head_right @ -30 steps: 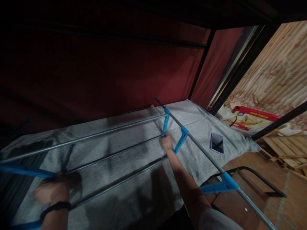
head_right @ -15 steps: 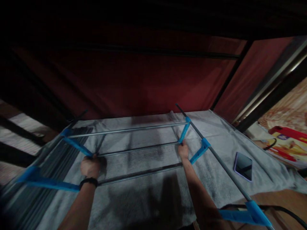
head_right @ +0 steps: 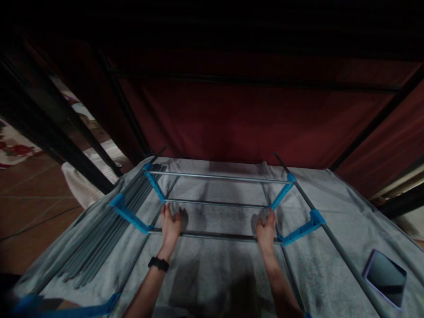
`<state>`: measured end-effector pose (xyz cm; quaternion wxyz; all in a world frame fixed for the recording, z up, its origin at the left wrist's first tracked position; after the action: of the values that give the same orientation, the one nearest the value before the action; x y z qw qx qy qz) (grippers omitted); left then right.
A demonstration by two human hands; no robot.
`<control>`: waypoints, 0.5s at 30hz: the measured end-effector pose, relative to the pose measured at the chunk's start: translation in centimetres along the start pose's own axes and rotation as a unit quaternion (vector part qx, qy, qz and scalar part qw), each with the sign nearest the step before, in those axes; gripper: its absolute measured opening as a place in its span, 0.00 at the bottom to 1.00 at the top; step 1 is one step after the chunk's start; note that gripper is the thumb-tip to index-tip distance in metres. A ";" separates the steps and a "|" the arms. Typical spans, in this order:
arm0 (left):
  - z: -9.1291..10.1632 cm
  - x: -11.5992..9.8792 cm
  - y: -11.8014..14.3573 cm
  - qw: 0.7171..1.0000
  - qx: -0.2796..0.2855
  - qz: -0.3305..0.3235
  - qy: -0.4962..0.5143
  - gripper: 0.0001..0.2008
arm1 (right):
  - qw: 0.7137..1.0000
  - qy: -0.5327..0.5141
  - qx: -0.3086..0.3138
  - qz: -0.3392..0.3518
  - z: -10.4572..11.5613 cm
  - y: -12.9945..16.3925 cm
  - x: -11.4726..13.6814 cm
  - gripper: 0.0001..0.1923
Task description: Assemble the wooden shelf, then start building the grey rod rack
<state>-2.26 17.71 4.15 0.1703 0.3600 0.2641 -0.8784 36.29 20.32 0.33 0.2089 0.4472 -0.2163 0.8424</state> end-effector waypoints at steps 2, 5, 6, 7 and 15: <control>0.0 -0.7 4.1 0.996 0.039 -0.050 0.060 0.26 | 0.995 -0.030 0.059 0.071 -0.5 4.8 0.9 0.34; 0.8 -1.2 10.3 0.987 0.099 -0.061 0.111 0.23 | 0.979 -0.031 0.153 0.133 -1.2 12.2 1.2 0.29; 1.3 -1.3 12.0 0.984 0.118 -0.059 0.118 0.22 | 0.971 -0.022 0.183 0.150 -1.5 14.3 1.0 0.28; 2.0 -1.3 13.5 0.982 0.134 -0.055 0.121 0.22 | 0.964 -0.013 0.201 0.171 -1.7 16.0 0.8 0.29; 9.4 3.3 19.6 0.964 0.251 -0.047 0.080 0.21 | 0.924 0.064 0.245 0.288 -2.1 19.5 -0.9 0.31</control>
<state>-0.02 -3.94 0.71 0.0114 0.4471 0.0649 -0.8921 24.72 5.37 -4.93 -0.1452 0.3481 -0.1088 0.9197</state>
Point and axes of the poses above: each hand's wrist, its own y-axis away from the middle knuckle, its own z-axis out of the back of the hand, x = y × z, the point moved 2 cm from there along -y, towards the middle knuckle, and after that the axes turned 9 degrees about -z, right-handed, at the moved point
